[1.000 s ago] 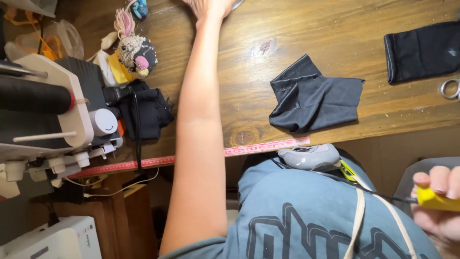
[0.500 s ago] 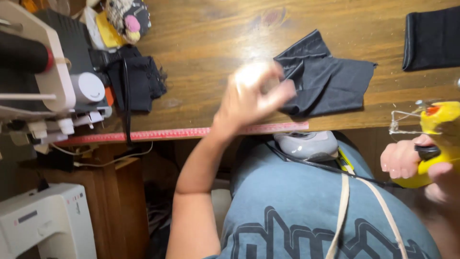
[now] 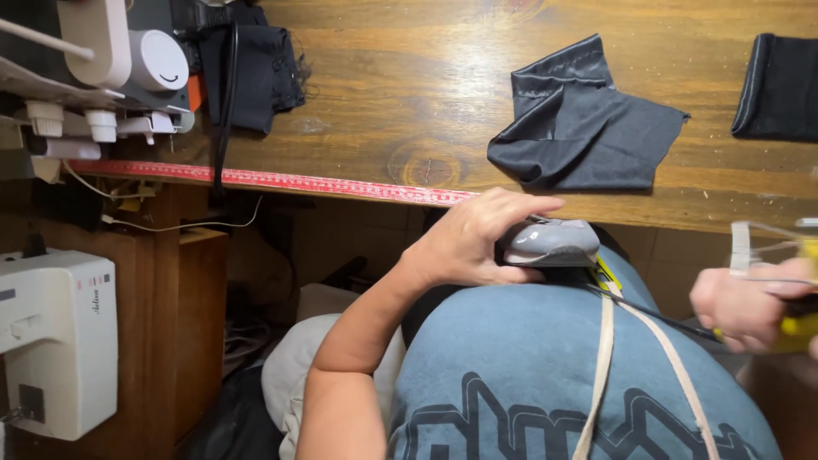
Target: The person folds a black fabric piece, applies hot glue from a yellow glue gun to a gray object on their lap, then presses the fabric onto the glued area. They smooth and adjust the fabric to ensure it adheres properly.
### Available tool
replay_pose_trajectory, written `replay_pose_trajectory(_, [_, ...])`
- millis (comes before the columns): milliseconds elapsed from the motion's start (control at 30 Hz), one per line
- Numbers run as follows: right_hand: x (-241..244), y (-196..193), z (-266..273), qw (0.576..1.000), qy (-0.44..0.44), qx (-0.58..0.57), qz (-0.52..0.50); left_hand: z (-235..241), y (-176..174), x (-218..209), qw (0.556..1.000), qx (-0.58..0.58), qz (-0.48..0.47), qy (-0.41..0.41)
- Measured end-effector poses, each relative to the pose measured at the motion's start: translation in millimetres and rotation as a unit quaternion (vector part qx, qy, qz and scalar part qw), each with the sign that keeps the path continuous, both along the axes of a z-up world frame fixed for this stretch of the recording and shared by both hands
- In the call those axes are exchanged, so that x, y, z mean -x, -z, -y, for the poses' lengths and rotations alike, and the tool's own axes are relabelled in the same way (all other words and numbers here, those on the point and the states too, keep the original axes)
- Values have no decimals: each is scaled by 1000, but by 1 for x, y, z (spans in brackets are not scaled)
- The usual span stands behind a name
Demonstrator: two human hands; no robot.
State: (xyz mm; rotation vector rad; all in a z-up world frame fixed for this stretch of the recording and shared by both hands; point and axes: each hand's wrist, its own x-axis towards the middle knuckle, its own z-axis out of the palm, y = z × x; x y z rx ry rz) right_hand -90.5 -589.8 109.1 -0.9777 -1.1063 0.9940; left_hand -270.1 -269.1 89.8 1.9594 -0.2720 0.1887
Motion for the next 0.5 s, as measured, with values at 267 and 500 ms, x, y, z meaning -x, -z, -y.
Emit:
replay_pose_trajectory(267, [5,10,22,992,115,-33,-38,14,34,17,996,30,28,-76])
replay_pose_trajectory(500, [-7,40,37,996,37,-46,-65,25,33,13,987,132,-22,-94])
